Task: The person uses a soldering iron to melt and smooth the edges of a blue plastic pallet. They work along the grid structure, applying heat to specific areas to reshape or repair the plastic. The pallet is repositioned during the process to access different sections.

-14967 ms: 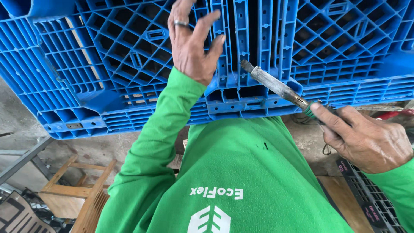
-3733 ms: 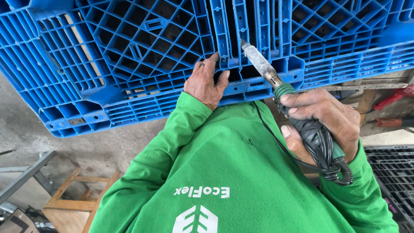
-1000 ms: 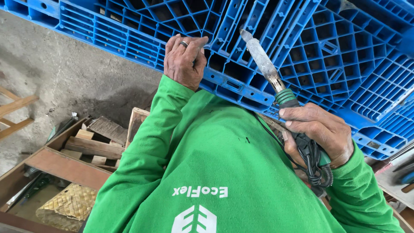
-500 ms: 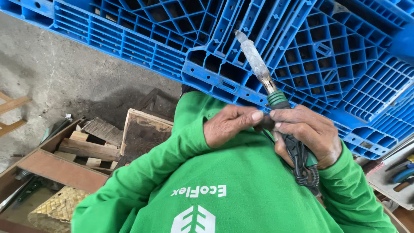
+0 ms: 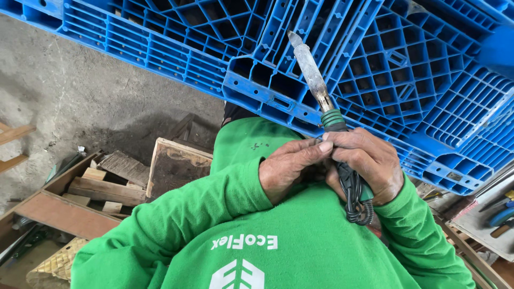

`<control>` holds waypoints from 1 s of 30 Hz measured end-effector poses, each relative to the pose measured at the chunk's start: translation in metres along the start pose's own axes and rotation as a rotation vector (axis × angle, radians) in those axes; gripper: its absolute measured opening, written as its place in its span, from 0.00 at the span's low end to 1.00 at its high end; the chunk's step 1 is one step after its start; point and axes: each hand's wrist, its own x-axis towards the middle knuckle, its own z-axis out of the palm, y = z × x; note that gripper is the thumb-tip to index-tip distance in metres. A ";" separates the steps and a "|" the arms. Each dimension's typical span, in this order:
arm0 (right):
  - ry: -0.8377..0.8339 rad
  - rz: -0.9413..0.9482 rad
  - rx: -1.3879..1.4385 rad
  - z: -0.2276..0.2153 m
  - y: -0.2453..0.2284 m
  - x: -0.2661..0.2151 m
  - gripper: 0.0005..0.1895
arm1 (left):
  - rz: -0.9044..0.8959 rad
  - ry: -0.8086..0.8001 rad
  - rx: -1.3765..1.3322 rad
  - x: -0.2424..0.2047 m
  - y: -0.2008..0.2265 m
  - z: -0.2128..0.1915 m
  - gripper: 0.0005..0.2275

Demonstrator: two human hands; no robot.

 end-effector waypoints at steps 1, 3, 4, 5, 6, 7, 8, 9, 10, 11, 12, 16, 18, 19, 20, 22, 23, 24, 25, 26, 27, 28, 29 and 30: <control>0.013 -0.004 -0.011 0.002 -0.001 0.001 0.20 | -0.006 0.029 -0.008 0.000 0.001 -0.001 0.15; 0.010 0.005 0.028 0.004 -0.001 0.000 0.21 | -0.007 0.068 -0.016 -0.002 -0.001 -0.003 0.15; 0.011 0.009 0.047 0.004 0.000 -0.001 0.22 | 0.001 0.074 -0.009 -0.001 -0.001 -0.005 0.16; 0.017 0.012 0.042 0.006 0.000 -0.002 0.22 | 0.008 0.080 -0.003 -0.001 -0.002 -0.005 0.16; 0.023 0.015 0.037 0.007 -0.001 -0.003 0.21 | 0.012 0.067 0.001 -0.001 -0.002 -0.006 0.16; 0.029 0.018 0.032 0.009 -0.001 -0.005 0.21 | 0.015 0.054 0.005 -0.002 -0.002 -0.005 0.17; 0.035 0.015 0.034 0.010 -0.002 -0.008 0.22 | 0.020 0.039 0.009 -0.002 -0.002 -0.005 0.18; 0.041 0.011 0.036 0.010 -0.005 -0.011 0.24 | 0.049 0.023 0.059 -0.002 -0.004 -0.003 0.19; 0.049 0.005 0.037 0.011 -0.007 -0.014 0.26 | 0.080 0.005 0.111 -0.002 -0.006 0.000 0.20; 0.097 0.023 0.023 0.013 -0.010 -0.017 0.26 | 0.111 -0.012 0.164 0.000 -0.007 0.002 0.21; 0.140 0.047 0.016 0.016 -0.014 -0.022 0.25 | 0.097 -0.023 0.174 0.001 -0.008 0.004 0.21; 0.238 0.164 0.054 0.019 -0.021 -0.038 0.26 | 0.075 -0.033 0.206 0.007 -0.012 0.006 0.21; 0.231 0.153 0.039 0.020 -0.017 -0.041 0.26 | 0.076 -0.027 0.205 0.009 -0.012 0.005 0.20; 0.227 0.150 0.030 0.020 -0.015 -0.042 0.26 | 0.074 -0.025 0.196 0.010 -0.013 0.003 0.20; 0.222 0.142 0.021 0.021 -0.013 -0.043 0.25 | 0.074 -0.021 0.184 0.010 -0.014 0.002 0.19; 0.214 0.120 0.003 0.022 -0.008 -0.043 0.25 | 0.086 -0.015 0.199 0.010 -0.015 -0.001 0.17; 0.214 0.120 0.007 0.023 -0.008 -0.042 0.25 | 0.095 -0.011 0.209 0.010 -0.015 -0.002 0.16; 0.216 0.115 0.011 0.024 -0.006 -0.040 0.25 | 0.103 -0.012 0.211 0.010 -0.014 -0.003 0.16; 0.217 0.111 0.015 0.025 -0.006 -0.039 0.25 | 0.111 -0.013 0.213 0.010 -0.013 -0.004 0.16; 0.199 0.108 0.031 0.024 -0.005 -0.038 0.25 | 0.117 -0.011 0.211 0.010 -0.014 -0.004 0.16; 0.181 0.105 0.047 0.022 -0.003 -0.037 0.26 | 0.114 0.004 0.200 0.010 -0.015 -0.005 0.16; 0.163 0.099 0.062 0.021 -0.002 -0.036 0.26 | 0.114 0.017 0.191 0.011 -0.015 -0.005 0.17; 0.164 0.098 0.066 0.021 -0.001 -0.035 0.26 | 0.113 0.030 0.181 0.012 -0.015 -0.006 0.18; 0.163 0.099 0.071 0.021 0.000 -0.035 0.25 | 0.113 0.037 0.195 0.013 -0.015 -0.006 0.18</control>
